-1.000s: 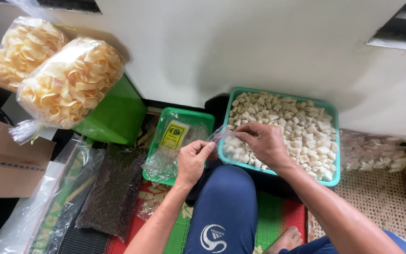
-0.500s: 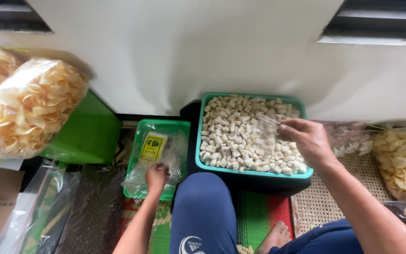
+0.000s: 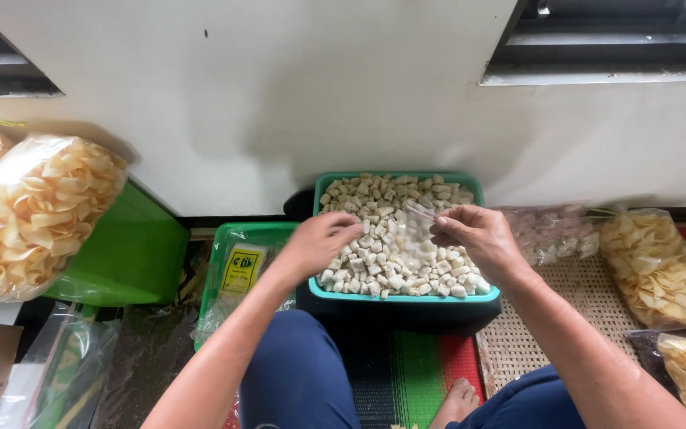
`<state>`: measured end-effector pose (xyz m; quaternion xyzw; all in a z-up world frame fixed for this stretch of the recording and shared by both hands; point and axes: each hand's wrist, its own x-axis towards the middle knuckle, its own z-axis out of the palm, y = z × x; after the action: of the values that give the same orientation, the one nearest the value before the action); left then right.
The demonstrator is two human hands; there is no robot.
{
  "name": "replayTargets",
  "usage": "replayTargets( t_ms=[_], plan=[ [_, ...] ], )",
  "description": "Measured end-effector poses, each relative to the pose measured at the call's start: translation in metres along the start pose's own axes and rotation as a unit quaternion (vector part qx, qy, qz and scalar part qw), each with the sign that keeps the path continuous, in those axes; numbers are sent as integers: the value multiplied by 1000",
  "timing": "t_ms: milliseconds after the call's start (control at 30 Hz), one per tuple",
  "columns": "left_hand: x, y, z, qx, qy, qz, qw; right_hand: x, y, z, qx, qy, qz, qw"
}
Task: The person sits on a mat and repeatedly scoops small white food pieces from a green tray into small clear plastic bags. After filling each bag, they tie it shut and place it on the floor beside them. The process is repeated multiple times.
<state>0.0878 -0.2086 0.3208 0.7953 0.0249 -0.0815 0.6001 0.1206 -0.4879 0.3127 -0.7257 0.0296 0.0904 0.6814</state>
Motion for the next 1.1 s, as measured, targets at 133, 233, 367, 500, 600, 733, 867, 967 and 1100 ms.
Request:
replayTargets(
  t_ms=[133, 233, 367, 500, 600, 733, 867, 967, 1100],
  plan=[
    [30, 37, 44, 85, -91, -24, 992, 6, 18, -2, 57, 8, -27, 998],
    [40, 36, 70, 28, -134, 7, 991, 11, 26, -11, 93, 25, -54, 994],
    [45, 29, 74, -104, -123, -13, 987, 7, 15, -20, 76, 52, -92, 991],
    [58, 19, 68, -189, -132, -22, 973, 15, 24, -25, 60, 53, -97, 992],
    [57, 26, 56, -246, -144, -44, 957, 16, 18, -19, 59, 52, -105, 991],
    [64, 19, 50, -282, -175, -65, 941, 18, 11, -15, 66, 55, -103, 991],
    [74, 8, 49, -290, -161, -51, 942, 26, 17, -14, 71, 46, -93, 992],
    [83, 5, 44, -276, -133, -35, 951, 28, 14, -16, 62, 33, -93, 993],
    [88, 8, 30, -234, -95, -17, 967, 21, 6, -10, 58, 16, -96, 994]
  ],
)
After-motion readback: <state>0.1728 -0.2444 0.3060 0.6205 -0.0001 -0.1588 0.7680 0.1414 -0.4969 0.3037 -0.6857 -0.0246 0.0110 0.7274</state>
